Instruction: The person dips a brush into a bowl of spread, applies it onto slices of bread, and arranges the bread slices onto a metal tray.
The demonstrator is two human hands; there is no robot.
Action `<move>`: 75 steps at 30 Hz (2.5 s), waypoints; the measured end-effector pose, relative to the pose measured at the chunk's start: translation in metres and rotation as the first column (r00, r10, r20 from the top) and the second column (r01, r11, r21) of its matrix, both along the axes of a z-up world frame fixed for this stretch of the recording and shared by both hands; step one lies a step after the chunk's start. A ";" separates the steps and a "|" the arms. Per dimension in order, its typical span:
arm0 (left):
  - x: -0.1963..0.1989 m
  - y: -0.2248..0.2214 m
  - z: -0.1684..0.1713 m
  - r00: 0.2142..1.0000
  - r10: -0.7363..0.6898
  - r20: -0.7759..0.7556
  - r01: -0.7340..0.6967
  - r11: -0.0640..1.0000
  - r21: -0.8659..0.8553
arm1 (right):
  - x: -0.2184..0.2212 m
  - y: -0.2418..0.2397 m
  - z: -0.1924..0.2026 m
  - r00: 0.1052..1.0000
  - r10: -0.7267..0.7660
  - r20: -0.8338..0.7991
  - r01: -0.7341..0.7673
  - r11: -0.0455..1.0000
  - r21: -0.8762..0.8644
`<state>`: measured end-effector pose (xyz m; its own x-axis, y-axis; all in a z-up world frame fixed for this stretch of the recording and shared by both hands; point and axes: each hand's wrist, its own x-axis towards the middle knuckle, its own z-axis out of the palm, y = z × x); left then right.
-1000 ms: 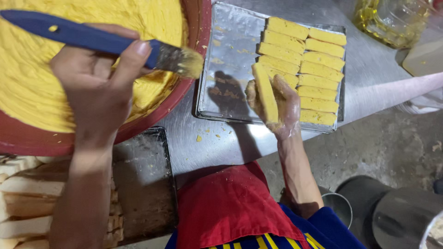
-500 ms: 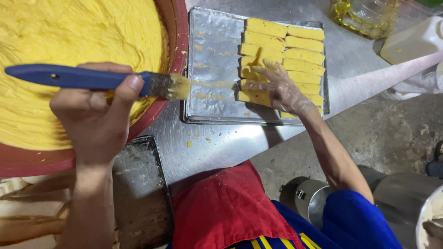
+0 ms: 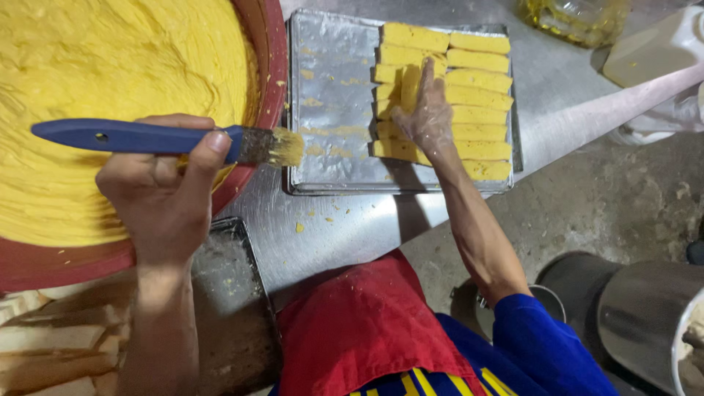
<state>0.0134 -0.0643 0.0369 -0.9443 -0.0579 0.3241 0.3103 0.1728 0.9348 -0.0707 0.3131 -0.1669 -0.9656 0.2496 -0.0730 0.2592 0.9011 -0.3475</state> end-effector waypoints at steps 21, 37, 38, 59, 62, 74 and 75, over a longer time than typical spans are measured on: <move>0.010 -0.001 -0.004 0.997 -0.019 0.081 0.015 0.999 0.042 | 0.124 0.005 0.068 0.823 0.559 -0.102 -0.560 0.828 0.014; 0.027 0.000 0.004 0.984 0.075 0.159 -0.074 0.997 -0.006 | 0.120 -0.020 0.028 0.712 0.627 -0.316 -0.683 0.723 -0.105; 0.026 0.001 0.003 0.989 0.068 0.135 -0.067 0.998 -0.018 | 0.120 -0.021 0.024 0.676 0.613 -0.408 -0.696 0.714 -0.081; 0.125 -0.040 0.003 0.911 0.411 -0.034 -0.406 0.909 0.093 | 0.078 0.036 0.098 0.879 0.242 -0.411 -0.402 0.839 -0.366; 0.156 -0.028 0.002 0.867 0.496 0.035 -0.492 0.844 0.213 | 0.072 0.042 0.098 0.877 0.218 -0.428 -0.422 0.775 -0.470; 0.262 0.005 0.013 0.438 0.898 -0.037 -0.869 0.433 0.241 | 0.036 0.032 0.114 0.724 0.380 -0.576 -0.689 0.440 -0.575; 0.270 0.004 0.017 0.394 0.918 -0.051 -0.889 0.395 0.233 | 0.039 0.025 0.122 0.731 0.379 -0.567 -0.682 0.426 -0.595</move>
